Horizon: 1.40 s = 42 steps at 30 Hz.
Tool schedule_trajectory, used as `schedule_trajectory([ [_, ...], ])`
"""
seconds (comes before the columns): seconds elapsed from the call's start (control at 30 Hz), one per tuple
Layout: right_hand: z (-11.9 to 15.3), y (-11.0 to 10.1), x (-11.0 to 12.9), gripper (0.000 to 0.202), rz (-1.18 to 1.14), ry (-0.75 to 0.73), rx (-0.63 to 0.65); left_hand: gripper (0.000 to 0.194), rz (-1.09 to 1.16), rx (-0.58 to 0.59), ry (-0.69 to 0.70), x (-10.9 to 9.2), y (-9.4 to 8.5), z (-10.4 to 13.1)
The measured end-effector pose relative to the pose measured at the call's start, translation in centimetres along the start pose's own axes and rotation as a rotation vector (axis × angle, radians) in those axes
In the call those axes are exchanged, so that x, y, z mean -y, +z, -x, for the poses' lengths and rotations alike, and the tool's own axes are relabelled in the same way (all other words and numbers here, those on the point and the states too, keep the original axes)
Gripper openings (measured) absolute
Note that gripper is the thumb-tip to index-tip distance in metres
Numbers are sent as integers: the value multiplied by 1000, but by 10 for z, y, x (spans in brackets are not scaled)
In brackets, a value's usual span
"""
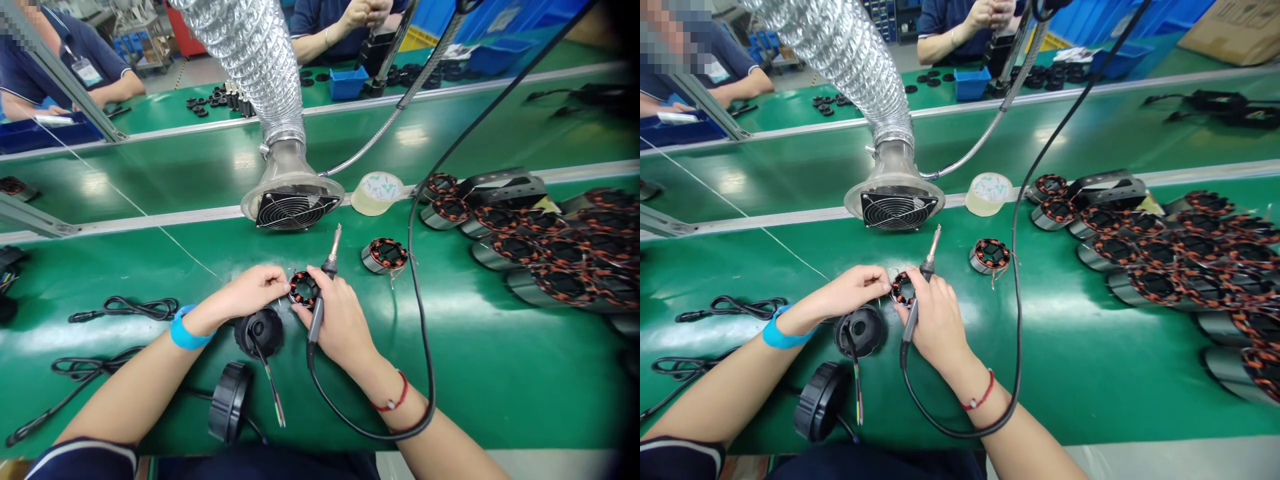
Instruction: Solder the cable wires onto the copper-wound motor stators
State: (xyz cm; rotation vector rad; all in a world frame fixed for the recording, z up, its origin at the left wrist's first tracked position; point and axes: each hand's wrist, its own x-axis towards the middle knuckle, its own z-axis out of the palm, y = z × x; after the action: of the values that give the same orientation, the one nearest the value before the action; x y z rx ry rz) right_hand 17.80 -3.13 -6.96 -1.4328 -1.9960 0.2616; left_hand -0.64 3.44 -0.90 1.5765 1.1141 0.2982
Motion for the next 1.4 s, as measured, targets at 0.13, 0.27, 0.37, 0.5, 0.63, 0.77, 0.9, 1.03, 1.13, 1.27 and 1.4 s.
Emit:
schedule_trajectory([
  [0.13, 0, 2, 2, 55, -16, 9, -19, 15, 21, 189, -65, 5, -5, -1],
  [0.27, 0, 4, 3, 54, -7, -1, -31, 14, 287, 246, -83, 10, -4, 3],
  [0.37, -1, 4, 0, 53, -14, -40, -14, 23, 389, 185, -100, 9, 2, 5],
  [0.5, -3, -3, -11, 57, -73, -86, 61, 20, 374, 79, -93, 1, -1, 10],
  [0.63, -4, -20, -14, 63, -159, -50, 90, 10, 770, -119, -72, -11, -6, 17],
  [0.77, -4, -35, 15, 62, -319, -25, 6, 15, 879, -129, -24, -21, 3, 24],
  [0.9, -13, -36, 50, 47, -366, -91, -155, 21, 784, -136, 64, -24, 13, 31],
  [1.03, -23, -31, 59, 36, -474, -34, -282, 20, 605, 2, 77, -27, 9, 36],
  [1.13, -24, -31, 54, 35, -568, 12, -309, 10, 304, 118, 59, -30, -3, 42],
  [1.27, -16, -35, 38, 34, -615, 172, -403, 16, -318, 159, 189, -33, -17, 62],
  [1.4, -4, -43, 23, 35, -613, 278, -379, 10, -754, 276, 336, -27, -9, 92],
])
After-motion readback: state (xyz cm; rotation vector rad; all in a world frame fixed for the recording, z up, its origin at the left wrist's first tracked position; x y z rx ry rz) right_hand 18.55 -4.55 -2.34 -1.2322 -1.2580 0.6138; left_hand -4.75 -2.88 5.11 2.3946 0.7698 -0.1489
